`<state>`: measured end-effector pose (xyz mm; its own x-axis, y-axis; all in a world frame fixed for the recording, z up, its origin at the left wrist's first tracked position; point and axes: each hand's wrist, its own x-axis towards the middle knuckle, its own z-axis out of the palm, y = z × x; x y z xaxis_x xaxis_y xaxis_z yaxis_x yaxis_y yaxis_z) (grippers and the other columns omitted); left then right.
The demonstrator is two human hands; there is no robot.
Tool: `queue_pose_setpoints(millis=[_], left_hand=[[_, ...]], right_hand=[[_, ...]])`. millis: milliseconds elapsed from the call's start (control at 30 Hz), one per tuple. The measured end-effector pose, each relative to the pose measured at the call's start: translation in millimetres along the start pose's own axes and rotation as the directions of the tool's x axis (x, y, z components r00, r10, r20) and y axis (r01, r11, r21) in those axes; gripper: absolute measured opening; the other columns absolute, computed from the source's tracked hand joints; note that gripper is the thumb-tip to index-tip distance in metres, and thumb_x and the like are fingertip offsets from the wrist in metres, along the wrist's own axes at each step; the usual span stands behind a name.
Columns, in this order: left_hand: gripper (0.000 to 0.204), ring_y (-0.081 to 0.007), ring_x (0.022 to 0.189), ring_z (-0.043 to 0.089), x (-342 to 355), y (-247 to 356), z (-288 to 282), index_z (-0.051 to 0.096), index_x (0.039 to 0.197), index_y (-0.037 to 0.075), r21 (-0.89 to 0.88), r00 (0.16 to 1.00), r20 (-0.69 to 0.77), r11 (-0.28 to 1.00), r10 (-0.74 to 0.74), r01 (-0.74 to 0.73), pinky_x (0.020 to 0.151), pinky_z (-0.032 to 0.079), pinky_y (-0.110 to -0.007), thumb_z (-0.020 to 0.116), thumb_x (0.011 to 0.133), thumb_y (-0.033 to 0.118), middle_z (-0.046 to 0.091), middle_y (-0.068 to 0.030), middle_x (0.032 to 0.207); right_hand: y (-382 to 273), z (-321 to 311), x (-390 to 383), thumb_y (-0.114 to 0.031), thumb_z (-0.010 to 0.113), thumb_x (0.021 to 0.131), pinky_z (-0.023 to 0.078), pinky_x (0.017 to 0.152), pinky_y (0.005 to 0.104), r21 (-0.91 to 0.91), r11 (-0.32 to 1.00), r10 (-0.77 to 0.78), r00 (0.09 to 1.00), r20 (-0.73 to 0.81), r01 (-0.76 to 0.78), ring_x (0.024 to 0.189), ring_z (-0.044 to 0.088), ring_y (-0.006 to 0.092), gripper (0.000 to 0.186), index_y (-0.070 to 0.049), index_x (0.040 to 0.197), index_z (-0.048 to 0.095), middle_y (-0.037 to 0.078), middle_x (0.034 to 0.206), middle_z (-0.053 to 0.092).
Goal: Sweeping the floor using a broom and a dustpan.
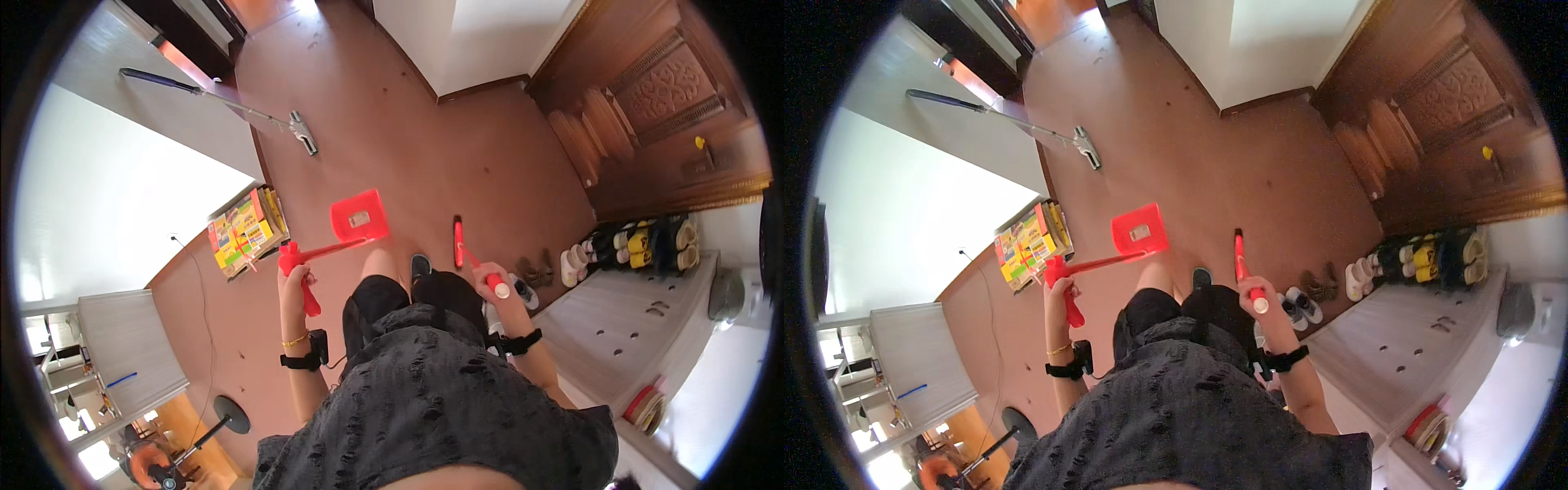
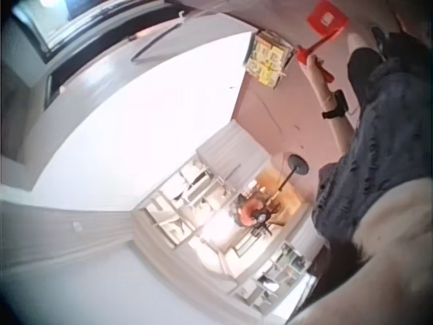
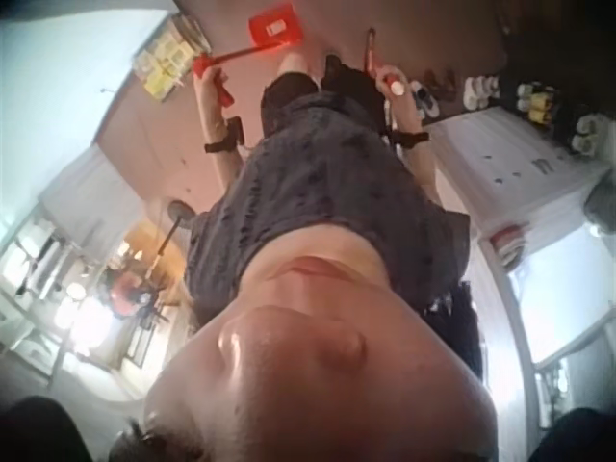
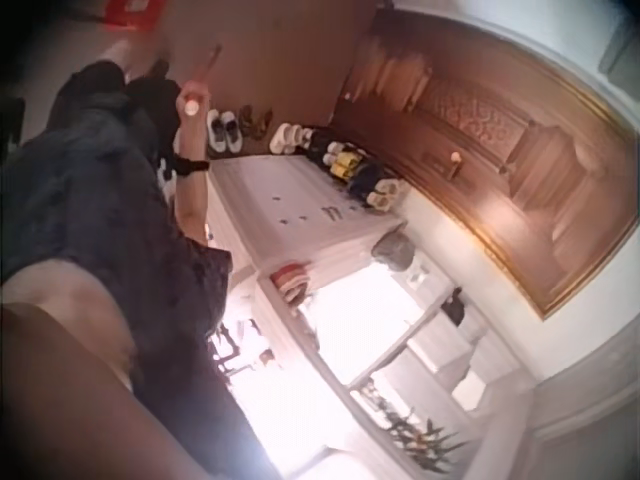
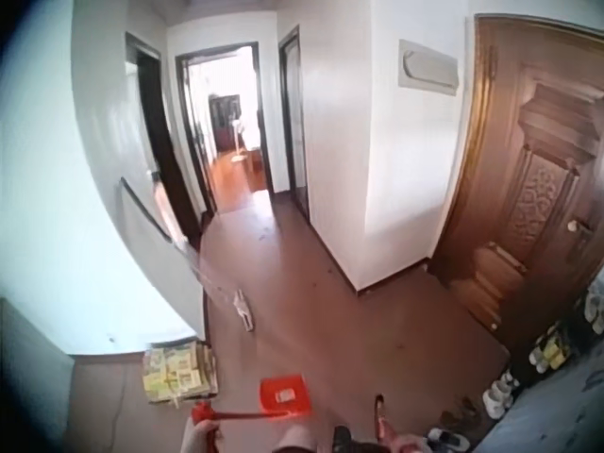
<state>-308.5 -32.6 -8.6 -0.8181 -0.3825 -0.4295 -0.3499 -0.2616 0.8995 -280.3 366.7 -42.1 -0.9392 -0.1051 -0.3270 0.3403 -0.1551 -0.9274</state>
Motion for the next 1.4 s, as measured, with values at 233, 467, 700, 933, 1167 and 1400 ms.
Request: queue_pose_setpoints(millis=[233,467,700,933,1167,1400], left_hand=[[0.022,-0.0102,0.061,0.05,104.6,33.8,37.4,0.047,0.096,0.002,0.06,0.999,-0.023,0.997,0.049,-0.048,0.057,0.042,-0.023,0.05,0.075,0.008,0.049,-0.0019,0.073],[0.019,-0.0097,0.058,0.049,244.8,80.3,48.5,0.046,0.092,0.003,0.084,0.999,0.002,0.995,0.044,-0.044,0.055,0.042,-0.023,0.049,0.074,0.007,0.049,-0.0019,0.071],[0.013,-0.0097,0.057,0.048,347.0,149.7,79.5,0.048,0.086,0.003,0.122,0.996,-0.04,0.99,0.08,-0.074,0.055,0.041,-0.024,0.05,0.075,0.008,0.047,-0.0011,0.069],[0.013,-0.009,0.057,0.048,443.4,189.7,74.5,0.048,0.086,0.004,0.078,0.995,-0.079,0.995,0.065,-0.059,0.057,0.042,-0.023,0.049,0.074,0.01,0.049,-0.0013,0.07],[0.026,-0.0084,0.056,0.046,562.3,244.8,77.2,0.051,0.099,0.0,-0.029,0.984,-0.167,0.997,0.063,-0.069,0.057,0.042,-0.024,0.049,0.075,0.009,0.05,-0.0005,0.07],[0.007,-0.008,0.055,0.047,666.8,311.5,97.6,0.051,0.079,0.003,0.025,0.969,-0.228,0.996,0.093,-0.09,0.053,0.04,-0.022,0.049,0.074,0.008,0.048,0.0001,0.063]], right_hand=[[-61.6,23.6,156.5,0.004,0.046,0.083,0.037,0.081,0.0182,0.537,0.818,0.117,0.974,0.195,-0.206,0.09,0.046,0.0092,0.037,0.003,0.118,0.035,0.004,0.097,0.042],[-34.8,32.9,296.9,0.001,0.04,0.089,0.041,0.073,0.0183,0.822,-0.301,0.172,0.82,0.546,-0.484,0.081,0.046,0.009,0.037,0.01,0.122,0.027,0.006,0.091,0.039],[-99.5,94.4,425.0,-0.003,0.042,0.088,0.045,0.052,0.0201,0.782,-0.326,0.415,0.662,0.624,-0.532,0.054,0.045,0.008,0.034,0.007,0.119,0.033,0.002,0.066,0.042],[-112.5,139.3,540.1,-0.004,0.039,0.086,0.045,0.043,0.0192,0.762,-0.325,0.391,0.655,0.647,-0.56,0.044,0.043,0.0074,0.038,0.009,0.122,0.034,0.002,0.057,0.04],[-138.5,189.2,717.0,-0.006,0.039,0.087,0.045,0.041,0.0196,0.678,-0.459,0.296,0.621,0.726,-0.574,0.042,0.042,0.0074,0.038,0.006,0.124,0.036,0.001,0.053,0.039],[-211.4,248.6,899.0,-0.007,0.041,0.088,0.046,0.045,0.0214,0.704,-0.347,0.386,0.59,0.709,-0.62,0.044,0.045,0.01,0.03,0.007,0.115,0.042,0.001,0.054,0.041]])
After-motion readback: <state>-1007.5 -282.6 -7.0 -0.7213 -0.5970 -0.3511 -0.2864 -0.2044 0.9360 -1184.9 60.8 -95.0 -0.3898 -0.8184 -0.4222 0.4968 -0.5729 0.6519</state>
